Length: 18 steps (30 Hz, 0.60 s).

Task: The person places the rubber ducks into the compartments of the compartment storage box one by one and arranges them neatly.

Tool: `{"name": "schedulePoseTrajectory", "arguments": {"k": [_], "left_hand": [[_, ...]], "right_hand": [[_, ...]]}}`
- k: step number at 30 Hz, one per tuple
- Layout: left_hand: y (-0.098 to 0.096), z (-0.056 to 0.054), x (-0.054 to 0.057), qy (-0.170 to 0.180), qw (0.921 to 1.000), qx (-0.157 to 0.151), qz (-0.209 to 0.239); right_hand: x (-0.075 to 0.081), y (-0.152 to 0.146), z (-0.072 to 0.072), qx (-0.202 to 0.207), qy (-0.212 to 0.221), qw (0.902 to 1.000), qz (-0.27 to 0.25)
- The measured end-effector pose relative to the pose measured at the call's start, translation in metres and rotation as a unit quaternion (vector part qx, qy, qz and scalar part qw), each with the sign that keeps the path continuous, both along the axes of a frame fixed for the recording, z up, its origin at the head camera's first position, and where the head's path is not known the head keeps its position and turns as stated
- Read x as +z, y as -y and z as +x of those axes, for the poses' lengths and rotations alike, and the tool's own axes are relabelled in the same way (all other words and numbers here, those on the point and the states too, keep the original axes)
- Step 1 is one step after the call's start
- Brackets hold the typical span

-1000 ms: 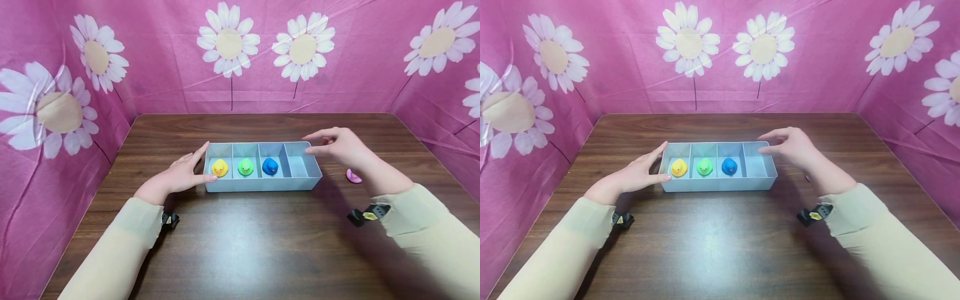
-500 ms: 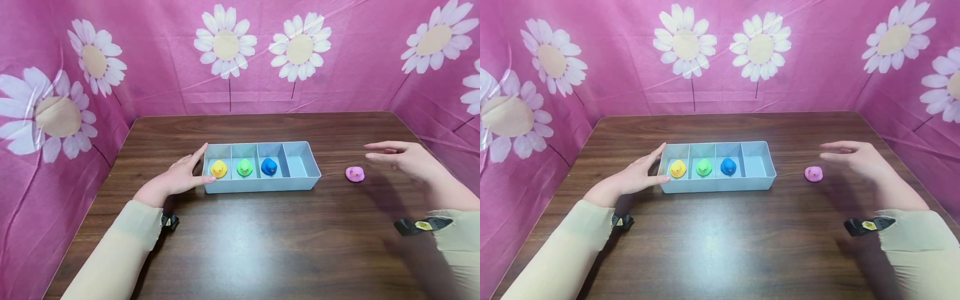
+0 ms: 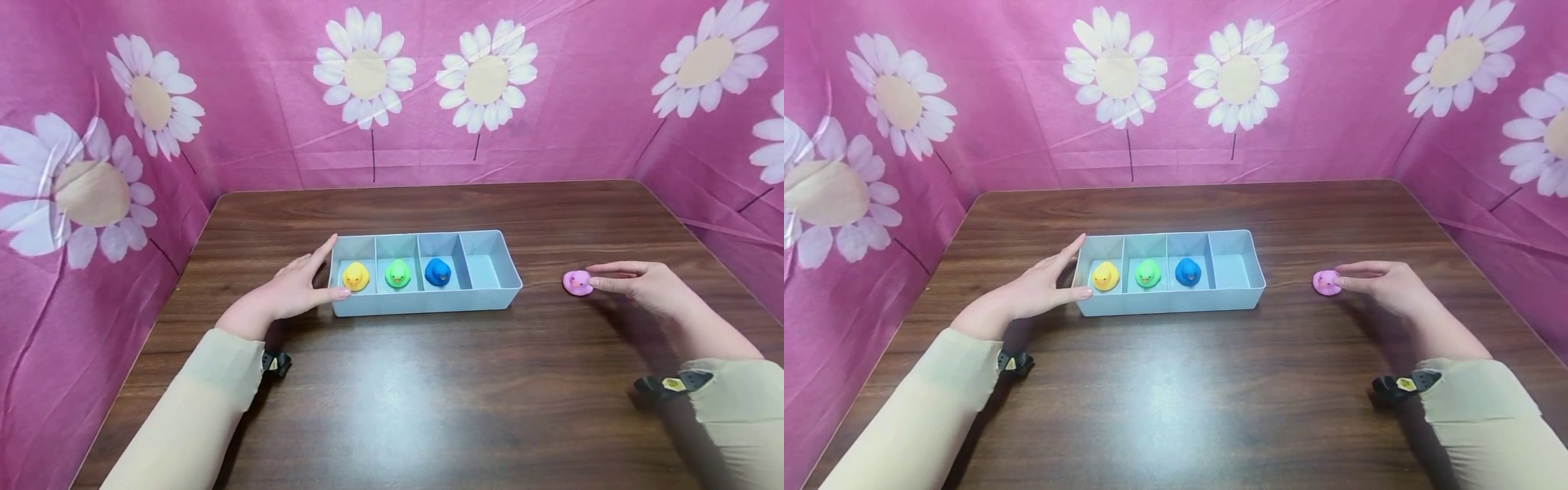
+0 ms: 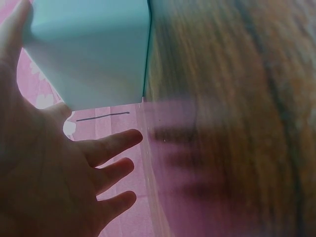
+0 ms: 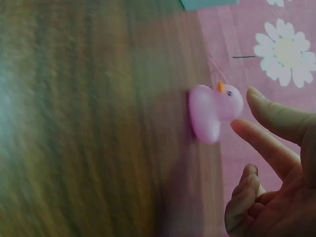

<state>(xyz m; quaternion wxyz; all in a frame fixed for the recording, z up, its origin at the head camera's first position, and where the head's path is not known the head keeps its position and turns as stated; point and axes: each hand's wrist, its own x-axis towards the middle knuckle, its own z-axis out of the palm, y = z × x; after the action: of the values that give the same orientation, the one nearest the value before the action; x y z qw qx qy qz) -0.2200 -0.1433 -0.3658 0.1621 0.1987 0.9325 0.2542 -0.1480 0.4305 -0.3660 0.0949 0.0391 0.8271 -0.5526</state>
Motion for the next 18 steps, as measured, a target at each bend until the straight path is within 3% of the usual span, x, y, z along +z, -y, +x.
{"name": "schedulePoseTrajectory", "arguments": {"k": [3,5,7,18], "left_hand": [[0.0,0.0,0.0,0.001,1.0,0.0,0.0],[0.0,0.0,0.0,0.001,1.0,-0.001,0.0],[0.0,0.0,0.0,0.0,1.0,-0.002,0.0],[0.0,0.0,0.0,-0.001,1.0,-0.003,0.003]], "right_hand": [[-0.008,0.009,0.002,-0.023,-0.029,0.9986,0.038],[-0.008,0.012,0.001,-0.039,-0.036,0.9926,0.11],[-0.005,0.015,0.002,-0.041,-0.038,0.9889,0.138],[-0.009,0.019,0.0,-0.05,-0.062,0.9836,0.162]]}}
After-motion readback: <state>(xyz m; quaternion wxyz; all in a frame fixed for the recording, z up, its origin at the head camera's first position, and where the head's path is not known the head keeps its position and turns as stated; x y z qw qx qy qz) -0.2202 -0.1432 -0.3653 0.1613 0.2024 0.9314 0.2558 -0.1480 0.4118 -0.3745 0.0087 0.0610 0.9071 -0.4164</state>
